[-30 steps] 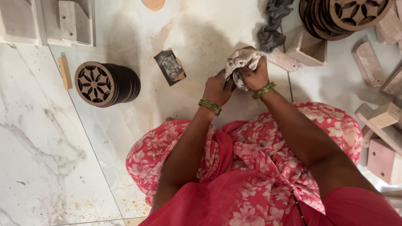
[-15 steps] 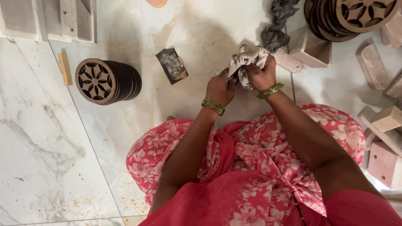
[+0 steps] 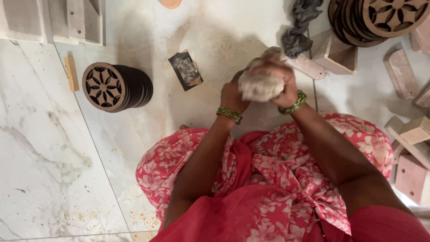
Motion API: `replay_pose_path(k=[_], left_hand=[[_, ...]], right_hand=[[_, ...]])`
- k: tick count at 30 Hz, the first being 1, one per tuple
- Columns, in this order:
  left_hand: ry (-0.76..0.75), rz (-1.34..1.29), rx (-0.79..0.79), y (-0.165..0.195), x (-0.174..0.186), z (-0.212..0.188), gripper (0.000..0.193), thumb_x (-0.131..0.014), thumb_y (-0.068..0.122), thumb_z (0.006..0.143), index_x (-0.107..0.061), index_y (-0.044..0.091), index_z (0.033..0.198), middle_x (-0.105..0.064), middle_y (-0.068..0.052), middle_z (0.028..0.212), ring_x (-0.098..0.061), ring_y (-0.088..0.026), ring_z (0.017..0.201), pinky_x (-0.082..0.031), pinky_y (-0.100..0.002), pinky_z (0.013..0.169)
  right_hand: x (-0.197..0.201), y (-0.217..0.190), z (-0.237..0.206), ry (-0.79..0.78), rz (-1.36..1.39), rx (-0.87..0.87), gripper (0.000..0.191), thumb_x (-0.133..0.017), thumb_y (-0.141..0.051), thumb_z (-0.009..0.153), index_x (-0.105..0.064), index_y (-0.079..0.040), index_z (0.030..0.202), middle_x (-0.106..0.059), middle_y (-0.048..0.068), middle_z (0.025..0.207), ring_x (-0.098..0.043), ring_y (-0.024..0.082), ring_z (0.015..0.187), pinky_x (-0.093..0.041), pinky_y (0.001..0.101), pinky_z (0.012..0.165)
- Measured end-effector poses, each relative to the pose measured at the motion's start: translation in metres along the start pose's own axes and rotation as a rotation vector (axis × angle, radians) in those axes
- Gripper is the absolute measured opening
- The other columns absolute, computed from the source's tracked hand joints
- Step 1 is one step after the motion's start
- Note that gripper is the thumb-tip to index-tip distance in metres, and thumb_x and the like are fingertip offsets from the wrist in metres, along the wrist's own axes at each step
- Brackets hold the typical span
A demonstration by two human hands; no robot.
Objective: The person sits on the floor and wipes carved round wooden pieces with a cloth, rubbing the surfaces and edges of each piece one at a time. They set finished pieces aside and pick up the next piece, continuing the wiping across the episode.
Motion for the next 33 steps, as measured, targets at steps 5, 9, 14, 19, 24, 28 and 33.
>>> replay_pose_path(k=[5, 9, 14, 19, 24, 28, 33], left_hand=[[-0.017, -0.104, 0.229, -0.003, 0.005, -0.003, 0.060, -0.068, 0.015, 0.086, -0.047, 0.010, 0.142, -0.074, -0.022, 0.090, -0.069, -0.044, 0.077, -0.054, -0.054, 0.065], [0.028, -0.021, 0.172, 0.000, 0.004, -0.002, 0.046, -0.066, 0.011, 0.089, -0.054, 0.012, 0.133, -0.075, -0.019, 0.091, -0.072, -0.043, 0.080, -0.057, -0.053, 0.069], [-0.098, 0.048, 0.220, -0.001, 0.001, -0.003, 0.043, -0.067, 0.014, 0.090, -0.055, 0.011, 0.131, -0.074, -0.021, 0.086, -0.071, -0.043, 0.077, -0.055, -0.054, 0.068], [-0.033, 0.019, 0.163, 0.001, 0.004, -0.004, 0.044, -0.066, 0.013, 0.089, -0.056, 0.013, 0.132, -0.076, -0.019, 0.092, -0.071, -0.043, 0.080, -0.056, -0.054, 0.069], [-0.019, 0.020, 0.092, 0.007, 0.003, -0.006, 0.040, -0.065, 0.015, 0.093, -0.056, 0.018, 0.132, -0.076, -0.018, 0.095, -0.071, -0.043, 0.084, -0.055, -0.055, 0.071], [-0.088, 0.043, 0.172, 0.007, 0.004, 0.000, 0.044, -0.064, 0.014, 0.090, -0.057, 0.018, 0.133, -0.073, -0.020, 0.086, -0.069, -0.045, 0.079, -0.053, -0.057, 0.068], [-0.089, 0.058, 0.172, 0.007, 0.005, -0.002, 0.047, -0.063, 0.011, 0.088, -0.057, 0.017, 0.133, -0.073, -0.020, 0.083, -0.069, -0.045, 0.077, -0.054, -0.057, 0.067]], right_hand=[[0.008, 0.010, 0.002, -0.169, 0.542, 0.122, 0.046, -0.058, -0.044, 0.100, -0.068, -0.012, 0.131, -0.069, 0.013, 0.118, -0.068, 0.027, 0.103, -0.060, 0.0411, 0.085], [0.035, -0.006, -0.002, 0.112, -0.549, -0.190, 0.028, -0.080, -0.019, 0.095, -0.076, -0.016, 0.122, -0.070, 0.010, 0.120, -0.073, 0.022, 0.108, -0.063, 0.0372, 0.088], [0.022, -0.012, 0.004, -0.012, -0.939, -0.358, 0.049, -0.084, -0.016, 0.065, -0.077, -0.015, 0.114, -0.073, 0.014, 0.115, -0.071, 0.031, 0.096, -0.059, 0.0422, 0.078], [0.020, -0.008, 0.001, -0.031, -0.531, -0.318, 0.052, -0.066, -0.003, 0.073, -0.073, -0.009, 0.124, -0.071, 0.014, 0.123, -0.072, 0.033, 0.112, -0.058, 0.0428, 0.100], [0.016, -0.007, 0.000, -0.047, -0.636, -0.286, 0.049, -0.068, -0.005, 0.070, -0.074, -0.006, 0.118, -0.073, 0.018, 0.119, -0.073, 0.034, 0.109, -0.058, 0.0412, 0.097], [0.022, 0.009, -0.009, 0.109, -0.578, -0.822, 0.031, -0.067, -0.010, 0.087, -0.075, -0.007, 0.117, -0.077, 0.016, 0.102, -0.077, 0.028, 0.093, -0.058, 0.0370, 0.083], [0.018, 0.008, -0.006, 0.141, -0.458, -0.574, 0.036, -0.066, -0.007, 0.085, -0.074, -0.007, 0.120, -0.076, 0.012, 0.111, -0.075, 0.027, 0.103, -0.058, 0.0369, 0.091]])
Point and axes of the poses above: each hand's wrist, its own z-axis towards the middle knuckle, its own x-axis out of the back of the hand, y = z × x, the point moved 3 cm from there along z, towards the middle knuckle
